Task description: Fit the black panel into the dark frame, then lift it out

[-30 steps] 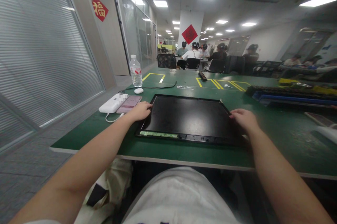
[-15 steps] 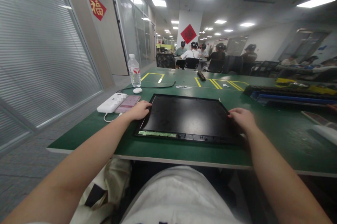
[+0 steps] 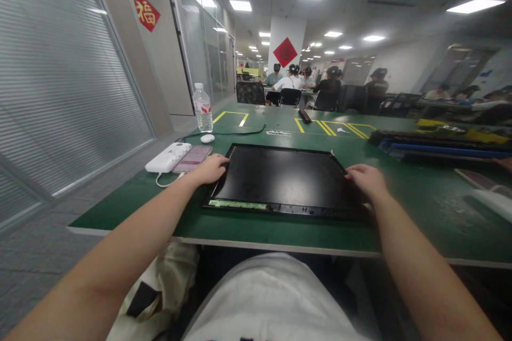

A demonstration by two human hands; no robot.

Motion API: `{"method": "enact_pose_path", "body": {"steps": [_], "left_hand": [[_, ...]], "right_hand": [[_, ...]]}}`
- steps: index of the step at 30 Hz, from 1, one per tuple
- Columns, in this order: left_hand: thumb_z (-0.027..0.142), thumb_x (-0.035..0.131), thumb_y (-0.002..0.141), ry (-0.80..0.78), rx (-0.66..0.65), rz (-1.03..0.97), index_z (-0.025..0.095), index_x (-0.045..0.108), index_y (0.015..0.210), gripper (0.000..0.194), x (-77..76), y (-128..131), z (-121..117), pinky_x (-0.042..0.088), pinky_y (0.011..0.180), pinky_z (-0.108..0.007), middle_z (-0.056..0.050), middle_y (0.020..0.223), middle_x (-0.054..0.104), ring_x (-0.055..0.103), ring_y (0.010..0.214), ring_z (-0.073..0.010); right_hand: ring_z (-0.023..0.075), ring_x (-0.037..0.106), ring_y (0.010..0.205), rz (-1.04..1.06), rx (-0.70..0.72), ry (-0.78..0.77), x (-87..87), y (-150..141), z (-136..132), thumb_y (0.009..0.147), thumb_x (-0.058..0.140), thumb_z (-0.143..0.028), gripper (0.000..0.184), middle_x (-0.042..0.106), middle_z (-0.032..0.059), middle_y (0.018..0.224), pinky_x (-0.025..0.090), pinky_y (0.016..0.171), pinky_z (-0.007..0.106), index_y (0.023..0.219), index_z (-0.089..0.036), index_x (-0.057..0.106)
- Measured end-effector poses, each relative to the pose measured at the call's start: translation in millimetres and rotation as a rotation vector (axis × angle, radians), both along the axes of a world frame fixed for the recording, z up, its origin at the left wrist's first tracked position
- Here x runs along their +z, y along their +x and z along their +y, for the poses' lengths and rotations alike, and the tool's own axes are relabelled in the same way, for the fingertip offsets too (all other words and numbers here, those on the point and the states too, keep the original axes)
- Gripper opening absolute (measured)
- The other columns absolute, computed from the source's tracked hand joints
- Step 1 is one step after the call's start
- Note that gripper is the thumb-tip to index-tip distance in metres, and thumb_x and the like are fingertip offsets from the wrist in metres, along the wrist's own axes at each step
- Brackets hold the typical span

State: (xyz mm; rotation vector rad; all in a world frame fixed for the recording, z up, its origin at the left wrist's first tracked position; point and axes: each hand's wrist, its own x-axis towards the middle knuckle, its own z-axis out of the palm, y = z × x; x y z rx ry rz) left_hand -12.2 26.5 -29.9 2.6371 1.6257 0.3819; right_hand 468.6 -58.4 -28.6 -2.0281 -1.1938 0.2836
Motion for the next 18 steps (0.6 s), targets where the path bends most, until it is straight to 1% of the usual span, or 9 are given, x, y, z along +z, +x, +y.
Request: {"method": "enact_pose_path", "body": {"steps": [5, 9, 12, 15, 16, 18], "left_hand": [[0.017, 0.044, 0.081, -0.009, 0.005, 0.007, 0.011, 0.070, 0.127, 0.053, -0.8, -0.8, -0.9, 0.043, 0.110, -0.033, -0.014, 0.131, 0.068, 0.062, 0.123, -0.0261], [0.017, 0.044, 0.083, -0.028, 0.014, -0.012, 0.011, 0.068, 0.128, 0.051, 0.9, -0.5, -4.0, 0.042, 0.111, -0.036, -0.014, 0.132, 0.068, 0.061, 0.124, -0.0267], [0.019, 0.046, 0.085, -0.043, 0.056, -0.029, 0.013, 0.063, 0.133, 0.051, 3.1, -0.1, -7.3, 0.042, 0.111, -0.038, -0.015, 0.136, 0.066, 0.060, 0.126, -0.0277], [0.022, 0.046, 0.088, -0.061, 0.103, -0.043, 0.011, 0.057, 0.138, 0.053, 4.1, 0.7, -9.3, 0.043, 0.109, -0.037, -0.018, 0.140, 0.062, 0.059, 0.128, -0.0288], [0.023, 0.046, 0.088, -0.061, 0.113, -0.042, 0.010, 0.057, 0.137, 0.052, 4.0, 1.0, -9.5, 0.043, 0.109, -0.037, -0.018, 0.139, 0.062, 0.059, 0.127, -0.0293], [0.028, 0.048, 0.089, -0.049, 0.133, -0.030, 0.010, 0.062, 0.131, 0.047, 3.2, 1.8, -9.1, 0.043, 0.108, -0.038, -0.019, 0.134, 0.065, 0.060, 0.125, -0.0305]], "right_hand": [[0.0218, 0.067, 0.076, -0.007, 0.004, 0.006, -0.4, 0.5, -0.5, 0.071, 0.058, -0.024, 0.024, 0.075, 0.0055, 0.074, 0.048, 0.074, 0.032, 0.085, -0.020, 0.076], [0.0215, 0.066, 0.075, -0.004, 0.014, 0.015, -2.8, 2.3, 0.9, 0.070, 0.058, -0.025, 0.024, 0.075, 0.0057, 0.074, 0.049, 0.075, 0.032, 0.086, -0.020, 0.076], [0.0217, 0.067, 0.075, 0.003, 0.014, 0.006, -4.3, 4.2, 2.4, 0.071, 0.058, -0.026, 0.024, 0.076, 0.0053, 0.076, 0.050, 0.076, 0.033, 0.087, -0.020, 0.076], [0.0225, 0.068, 0.077, 0.004, 0.008, 0.012, -5.2, 6.8, 3.7, 0.072, 0.059, -0.028, 0.024, 0.076, 0.0052, 0.077, 0.050, 0.075, 0.033, 0.087, -0.020, 0.076], [0.0229, 0.068, 0.079, 0.000, 0.007, 0.024, -5.4, 7.9, 3.9, 0.073, 0.059, -0.029, 0.024, 0.076, 0.0053, 0.077, 0.050, 0.075, 0.033, 0.087, -0.020, 0.076], [0.0233, 0.068, 0.081, -0.010, -0.008, 0.053, -5.8, 9.8, 3.8, 0.073, 0.059, -0.029, 0.023, 0.077, 0.0055, 0.078, 0.050, 0.075, 0.032, 0.086, -0.020, 0.076]]}}
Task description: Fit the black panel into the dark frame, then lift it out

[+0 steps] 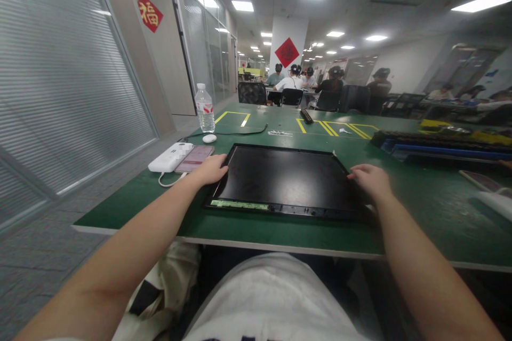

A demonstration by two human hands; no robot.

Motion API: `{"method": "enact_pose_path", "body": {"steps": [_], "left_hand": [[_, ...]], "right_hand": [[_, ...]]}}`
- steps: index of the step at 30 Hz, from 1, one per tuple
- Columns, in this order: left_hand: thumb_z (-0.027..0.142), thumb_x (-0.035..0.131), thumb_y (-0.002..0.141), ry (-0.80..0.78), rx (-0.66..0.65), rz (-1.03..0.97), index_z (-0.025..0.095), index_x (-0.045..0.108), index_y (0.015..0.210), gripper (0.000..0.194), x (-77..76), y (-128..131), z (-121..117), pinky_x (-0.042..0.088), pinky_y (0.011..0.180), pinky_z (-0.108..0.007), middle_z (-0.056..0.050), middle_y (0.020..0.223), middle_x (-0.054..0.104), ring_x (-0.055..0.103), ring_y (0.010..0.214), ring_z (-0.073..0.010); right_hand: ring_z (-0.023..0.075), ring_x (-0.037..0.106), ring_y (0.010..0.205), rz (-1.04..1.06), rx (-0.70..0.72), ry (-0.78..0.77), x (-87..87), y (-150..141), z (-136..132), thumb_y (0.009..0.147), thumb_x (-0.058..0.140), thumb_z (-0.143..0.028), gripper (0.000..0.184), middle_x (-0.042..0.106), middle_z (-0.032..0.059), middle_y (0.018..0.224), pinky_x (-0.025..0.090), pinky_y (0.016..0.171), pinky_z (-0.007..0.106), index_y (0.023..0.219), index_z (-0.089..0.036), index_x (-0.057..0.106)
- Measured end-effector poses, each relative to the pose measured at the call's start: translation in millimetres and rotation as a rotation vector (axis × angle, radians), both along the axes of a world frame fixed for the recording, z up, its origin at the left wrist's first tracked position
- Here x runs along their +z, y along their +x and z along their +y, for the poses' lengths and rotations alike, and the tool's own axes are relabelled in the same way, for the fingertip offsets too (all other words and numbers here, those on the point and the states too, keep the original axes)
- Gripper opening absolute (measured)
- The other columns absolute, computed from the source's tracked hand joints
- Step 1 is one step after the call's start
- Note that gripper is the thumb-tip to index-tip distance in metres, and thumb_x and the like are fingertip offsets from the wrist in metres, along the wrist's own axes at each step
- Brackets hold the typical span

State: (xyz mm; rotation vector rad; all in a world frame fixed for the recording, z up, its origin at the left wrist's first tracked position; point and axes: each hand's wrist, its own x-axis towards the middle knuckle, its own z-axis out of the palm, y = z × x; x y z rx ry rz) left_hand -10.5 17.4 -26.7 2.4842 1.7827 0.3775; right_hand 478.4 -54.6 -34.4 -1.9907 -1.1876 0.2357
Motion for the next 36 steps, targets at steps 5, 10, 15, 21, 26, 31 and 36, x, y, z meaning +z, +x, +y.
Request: {"method": "enact_pose_path", "body": {"steps": [5, 10, 15, 21, 26, 31, 36], "left_hand": [[0.037, 0.047, 0.091, 0.004, 0.027, 0.070, 0.010, 0.072, 0.111, 0.042, -1.2, 1.4, 1.3, 0.044, 0.106, -0.038, -0.020, 0.123, 0.070, 0.062, 0.120, -0.0321], [0.032, 0.049, 0.088, 0.015, 0.033, 0.059, 0.010, 0.075, 0.106, 0.039, 1.4, 1.1, 1.0, 0.045, 0.105, -0.038, -0.021, 0.120, 0.071, 0.063, 0.120, -0.0325], [0.019, 0.052, 0.079, -0.001, 0.064, -0.053, 0.016, 0.077, 0.099, 0.032, 3.2, 3.0, 2.1, 0.051, 0.095, -0.032, -0.012, 0.108, 0.077, 0.068, 0.108, -0.0285], [0.015, 0.050, 0.077, -0.050, 0.102, -0.253, 0.016, 0.077, 0.099, 0.035, 6.8, 5.8, 1.2, 0.053, 0.089, -0.032, -0.010, 0.101, 0.079, 0.071, 0.100, -0.0282], [0.018, 0.054, 0.079, -0.176, 0.231, -0.666, 0.014, 0.072, 0.105, 0.032, 9.5, 9.0, -5.5, 0.057, 0.071, -0.032, -0.008, 0.089, 0.077, 0.073, 0.081, -0.0250], [0.026, 0.071, 0.078, -0.368, 0.316, -1.033, 0.015, 0.065, 0.117, 0.040, 10.8, 14.5, -10.7, 0.056, 0.061, -0.031, -0.004, 0.075, 0.072, 0.069, 0.062, -0.0205], [0.019, 0.076, 0.077, -0.373, 0.402, -1.090, 0.015, 0.062, 0.122, 0.048, 11.7, 17.1, -10.5, 0.056, 0.061, -0.031, -0.003, 0.075, 0.073, 0.070, 0.062, -0.0203]], "right_hand": [[0.0233, 0.068, 0.081, -0.044, -0.080, -0.018, -2.1, 3.1, 0.3, 0.071, 0.059, -0.023, 0.024, 0.077, 0.0072, 0.085, 0.051, 0.077, 0.033, 0.087, -0.021, 0.077], [0.0252, 0.069, 0.083, -0.090, -0.056, -0.147, -8.5, 6.7, 5.9, 0.071, 0.064, -0.025, 0.026, 0.076, 0.0095, 0.092, 0.052, 0.078, 0.035, 0.093, -0.019, 0.077], [0.0263, 0.070, 0.089, -0.111, 0.006, -0.157, -13.5, 7.6, 10.6, 0.071, 0.066, -0.024, 0.026, 0.076, 0.0110, 0.095, 0.053, 0.082, 0.035, 0.094, -0.018, 0.077], [0.0272, 0.072, 0.085, -0.098, -0.016, -0.159, -17.1, 8.4, 12.8, 0.070, 0.067, -0.025, 0.025, 0.076, 0.0123, 0.090, 0.055, 0.080, 0.036, 0.092, -0.018, 0.079], [0.0268, 0.071, 0.083, -0.104, 0.004, -0.126, -20.3, 12.9, 14.8, 0.069, 0.068, -0.025, 0.023, 0.076, 0.0117, 0.086, 0.055, 0.078, 0.037, 0.089, -0.019, 0.078], [0.0259, 0.071, 0.083, -0.101, 0.004, -0.160, -17.9, 11.1, 13.4, 0.070, 0.068, -0.026, 0.026, 0.076, 0.0114, 0.090, 0.055, 0.076, 0.034, 0.093, -0.019, 0.078], [0.0272, 0.071, 0.091, -0.120, 0.011, -0.146, -17.7, 8.8, 14.0, 0.071, 0.066, -0.024, 0.024, 0.077, 0.0116, 0.096, 0.054, 0.084, 0.036, 0.092, -0.018, 0.078]]}}
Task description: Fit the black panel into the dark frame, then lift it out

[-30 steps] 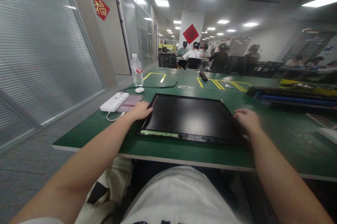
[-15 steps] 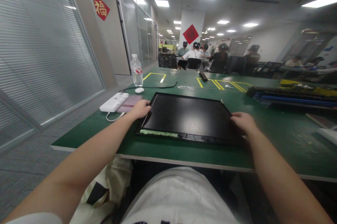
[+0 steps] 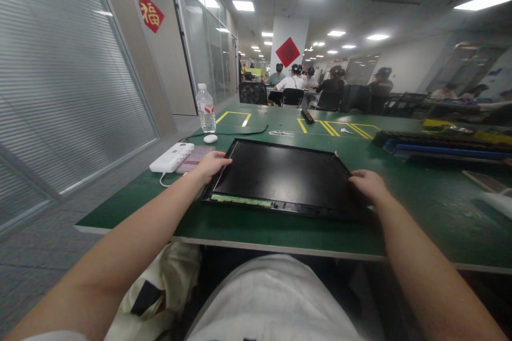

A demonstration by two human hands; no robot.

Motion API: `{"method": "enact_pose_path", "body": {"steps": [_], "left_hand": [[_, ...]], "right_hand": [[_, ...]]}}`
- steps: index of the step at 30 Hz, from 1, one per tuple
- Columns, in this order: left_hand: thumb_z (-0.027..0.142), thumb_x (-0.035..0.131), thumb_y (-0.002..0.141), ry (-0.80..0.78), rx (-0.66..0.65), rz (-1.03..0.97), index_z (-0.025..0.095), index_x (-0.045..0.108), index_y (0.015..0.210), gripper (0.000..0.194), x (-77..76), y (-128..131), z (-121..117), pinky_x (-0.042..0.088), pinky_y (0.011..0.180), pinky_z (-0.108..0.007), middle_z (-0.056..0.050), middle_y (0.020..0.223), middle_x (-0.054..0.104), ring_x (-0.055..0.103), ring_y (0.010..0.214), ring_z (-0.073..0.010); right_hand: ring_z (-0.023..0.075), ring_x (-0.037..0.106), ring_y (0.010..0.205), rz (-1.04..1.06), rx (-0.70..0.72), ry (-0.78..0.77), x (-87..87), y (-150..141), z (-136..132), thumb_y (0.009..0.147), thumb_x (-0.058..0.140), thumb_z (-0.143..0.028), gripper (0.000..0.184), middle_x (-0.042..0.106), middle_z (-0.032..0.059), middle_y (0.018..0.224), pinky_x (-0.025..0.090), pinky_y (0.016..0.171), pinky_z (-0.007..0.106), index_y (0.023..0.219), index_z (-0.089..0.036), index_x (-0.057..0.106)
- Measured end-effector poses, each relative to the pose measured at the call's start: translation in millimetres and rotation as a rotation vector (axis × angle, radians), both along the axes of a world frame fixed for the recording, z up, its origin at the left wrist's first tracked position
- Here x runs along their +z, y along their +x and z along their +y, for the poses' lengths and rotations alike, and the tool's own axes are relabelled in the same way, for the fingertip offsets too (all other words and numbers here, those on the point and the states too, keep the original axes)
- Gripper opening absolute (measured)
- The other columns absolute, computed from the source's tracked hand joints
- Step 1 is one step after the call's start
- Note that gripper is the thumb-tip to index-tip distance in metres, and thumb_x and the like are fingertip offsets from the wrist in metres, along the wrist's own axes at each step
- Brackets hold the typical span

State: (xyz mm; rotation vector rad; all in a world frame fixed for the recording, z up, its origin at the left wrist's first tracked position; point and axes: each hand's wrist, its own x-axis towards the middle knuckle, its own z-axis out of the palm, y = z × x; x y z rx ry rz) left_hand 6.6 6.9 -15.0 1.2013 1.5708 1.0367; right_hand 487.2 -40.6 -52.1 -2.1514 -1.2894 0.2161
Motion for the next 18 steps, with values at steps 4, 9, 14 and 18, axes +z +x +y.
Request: {"method": "enact_pose_path", "body": {"steps": [4, 9, 14, 18], "left_hand": [[0.022, 0.079, 0.076, -0.042, 0.015, -0.089, 0.018, 0.058, 0.129, 0.057, 2.3, 0.7, -1.3, 0.057, 0.059, -0.033, -0.004, 0.078, 0.074, 0.069, 0.057, -0.0204], [0.018, 0.071, 0.083, -0.071, -0.045, -0.265, 0.027, 0.041, 0.149, 0.073, 6.8, 2.4, -4.4, 0.058, 0.056, -0.032, -0.003, 0.078, 0.074, 0.068, 0.053, -0.0186], [0.013, 0.070, 0.082, -0.089, -0.054, -0.402, 0.026, 0.041, 0.151, 0.076, 8.4, 4.2, -4.9, 0.061, 0.059, -0.034, -0.005, 0.080, 0.075, 0.071, 0.058, -0.0194], [0.010, 0.074, 0.078, -0.080, -0.086, -0.442, 0.025, 0.039, 0.153, 0.084, 6.5, 1.8, -2.9, 0.062, 0.061, -0.034, -0.007, 0.086, 0.077, 0.073, 0.063, -0.0202]], "right_hand": [[0.0269, 0.071, 0.090, 0.012, 0.010, -0.001, -0.9, 1.5, 0.0, 0.071, 0.067, -0.024, 0.025, 0.077, 0.0113, 0.094, 0.054, 0.082, 0.035, 0.092, -0.018, 0.078], [0.0268, 0.072, 0.089, 0.027, 0.005, -0.012, 0.9, -0.5, -1.7, 0.072, 0.066, -0.024, 0.026, 0.076, 0.0117, 0.095, 0.055, 0.080, 0.035, 0.094, -0.019, 0.078], [0.0276, 0.071, 0.094, 0.022, 0.007, -0.025, 2.1, -4.3, -2.9, 0.074, 0.065, -0.024, 0.028, 0.076, 0.0127, 0.101, 0.054, 0.085, 0.036, 0.098, -0.018, 0.077], [0.0277, 0.071, 0.097, 0.020, 0.012, -0.014, 1.0, -4.4, -3.4, 0.074, 0.064, -0.023, 0.027, 0.076, 0.0125, 0.103, 0.053, 0.087, 0.036, 0.098, -0.018, 0.077]]}}
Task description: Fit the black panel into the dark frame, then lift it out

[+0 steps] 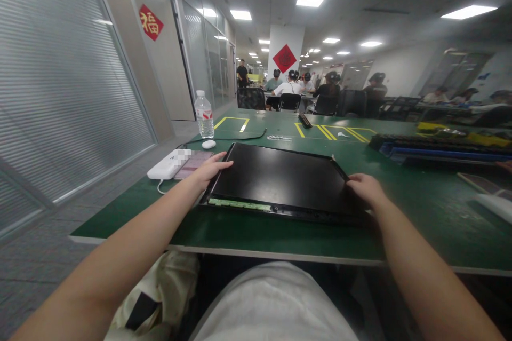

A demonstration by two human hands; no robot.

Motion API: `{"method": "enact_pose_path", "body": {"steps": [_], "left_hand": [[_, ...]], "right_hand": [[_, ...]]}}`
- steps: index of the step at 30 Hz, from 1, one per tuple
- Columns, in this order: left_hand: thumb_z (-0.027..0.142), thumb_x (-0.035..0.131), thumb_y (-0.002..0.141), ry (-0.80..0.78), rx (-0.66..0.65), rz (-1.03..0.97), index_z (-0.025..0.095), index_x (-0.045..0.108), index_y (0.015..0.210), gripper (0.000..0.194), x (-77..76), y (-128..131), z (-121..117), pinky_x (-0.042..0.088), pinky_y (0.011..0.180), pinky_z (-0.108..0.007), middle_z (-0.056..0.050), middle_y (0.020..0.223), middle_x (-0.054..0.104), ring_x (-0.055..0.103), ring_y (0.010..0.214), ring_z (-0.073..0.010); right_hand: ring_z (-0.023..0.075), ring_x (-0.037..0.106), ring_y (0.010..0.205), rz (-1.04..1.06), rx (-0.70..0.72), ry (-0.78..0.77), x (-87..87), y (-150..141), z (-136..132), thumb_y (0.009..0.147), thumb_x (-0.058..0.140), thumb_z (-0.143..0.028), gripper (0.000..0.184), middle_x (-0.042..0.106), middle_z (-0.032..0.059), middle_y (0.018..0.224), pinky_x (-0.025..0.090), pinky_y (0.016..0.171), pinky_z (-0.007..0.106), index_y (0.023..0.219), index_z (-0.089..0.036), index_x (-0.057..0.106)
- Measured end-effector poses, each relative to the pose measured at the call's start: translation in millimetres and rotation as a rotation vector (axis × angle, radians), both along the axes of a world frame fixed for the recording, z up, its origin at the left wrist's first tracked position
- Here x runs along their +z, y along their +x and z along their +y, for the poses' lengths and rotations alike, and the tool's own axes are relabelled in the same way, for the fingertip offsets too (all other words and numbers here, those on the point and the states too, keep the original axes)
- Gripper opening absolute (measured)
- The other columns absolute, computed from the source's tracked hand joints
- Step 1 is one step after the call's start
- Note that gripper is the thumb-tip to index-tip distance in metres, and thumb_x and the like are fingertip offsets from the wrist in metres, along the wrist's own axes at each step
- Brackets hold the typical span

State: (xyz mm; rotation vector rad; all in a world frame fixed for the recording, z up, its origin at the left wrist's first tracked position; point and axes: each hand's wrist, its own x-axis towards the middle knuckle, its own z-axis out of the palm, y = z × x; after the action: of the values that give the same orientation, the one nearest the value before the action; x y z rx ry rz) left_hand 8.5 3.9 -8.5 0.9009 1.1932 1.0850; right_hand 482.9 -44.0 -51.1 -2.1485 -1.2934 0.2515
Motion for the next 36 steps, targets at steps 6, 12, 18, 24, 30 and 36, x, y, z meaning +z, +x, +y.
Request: {"method": "enact_pose_path", "body": {"steps": [6, 12, 18, 24, 30, 36], "left_hand": [[0.014, 0.082, 0.072, 0.054, -0.059, -0.048, 0.022, 0.047, 0.148, 0.084, -5.4, -5.0, 3.4, 0.062, 0.062, -0.033, -0.009, 0.091, 0.078, 0.074, 0.066, -0.0212], [0.012, 0.084, 0.068, 0.043, -0.058, -0.040, 0.016, 0.053, 0.142, 0.081, -6.7, -3.7, 2.4, 0.062, 0.060, -0.034, -0.008, 0.080, 0.078, 0.074, 0.063, -0.0238], [0.014, 0.087, 0.061, 0.034, -0.053, -0.032, 0.013, 0.064, 0.128, 0.071, -7.8, -4.1, 2.4, 0.060, 0.059, -0.035, -0.009, 0.078, 0.078, 0.073, 0.062, -0.0249], [0.014, 0.086, 0.059, 0.084, -0.028, 0.107, 0.015, 0.071, 0.108, 0.051, -8.9, -3.4, -1.1, 0.058, 0.057, -0.033, -0.007, 0.076, 0.078, 0.072, 0.059, -0.0238], [0.015, 0.089, 0.053, 0.134, -0.058, 0.012, 0.015, 0.072, 0.102, 0.051, -11.1, -4.3, 0.9, 0.059, 0.064, -0.034, -0.007, 0.081, 0.079, 0.074, 0.068, -0.0247], [0.012, 0.089, 0.051, 0.127, -0.051, -0.035, 0.015, 0.072, 0.103, 0.055, -13.7, -5.1, 3.4, 0.060, 0.068, -0.036, -0.009, 0.085, 0.079, 0.074, 0.070, -0.0249]], "right_hand": [[0.0277, 0.070, 0.102, -0.010, 0.019, -0.032, 0.2, -0.5, 0.1, 0.077, 0.064, -0.023, 0.028, 0.075, 0.0126, 0.109, 0.052, 0.089, 0.035, 0.101, -0.016, 0.076], [0.0264, 0.070, 0.098, -0.031, 0.010, -0.003, -0.8, 2.0, 0.8, 0.076, 0.062, -0.024, 0.029, 0.076, 0.0104, 0.103, 0.051, 0.083, 0.032, 0.100, -0.018, 0.077], [0.0249, 0.069, 0.088, -0.007, -0.026, 0.035, -1.0, 3.2, -1.0, 0.073, 0.060, -0.026, 0.037, 0.076, 0.0101, 0.098, 0.050, 0.073, 0.032, 0.105, -0.019, 0.078], [0.0234, 0.068, 0.084, -0.015, -0.004, 0.039, -2.6, 3.6, -0.6, 0.073, 0.059, -0.026, 0.033, 0.076, 0.0081, 0.094, 0.047, 0.069, 0.030, 0.098, -0.021, 0.079], [0.0218, 0.068, 0.081, 0.025, 0.019, 0.044, -2.9, 2.2, -0.4, 0.074, 0.057, -0.024, 0.030, 0.076, 0.0065, 0.089, 0.046, 0.067, 0.029, 0.094, -0.022, 0.079], [0.0218, 0.068, 0.082, 0.014, 0.023, 0.049, -2.9, 2.6, -0.7, 0.075, 0.057, -0.023, 0.028, 0.077, 0.0063, 0.090, 0.047, 0.068, 0.029, 0.091, -0.023, 0.080]]}}
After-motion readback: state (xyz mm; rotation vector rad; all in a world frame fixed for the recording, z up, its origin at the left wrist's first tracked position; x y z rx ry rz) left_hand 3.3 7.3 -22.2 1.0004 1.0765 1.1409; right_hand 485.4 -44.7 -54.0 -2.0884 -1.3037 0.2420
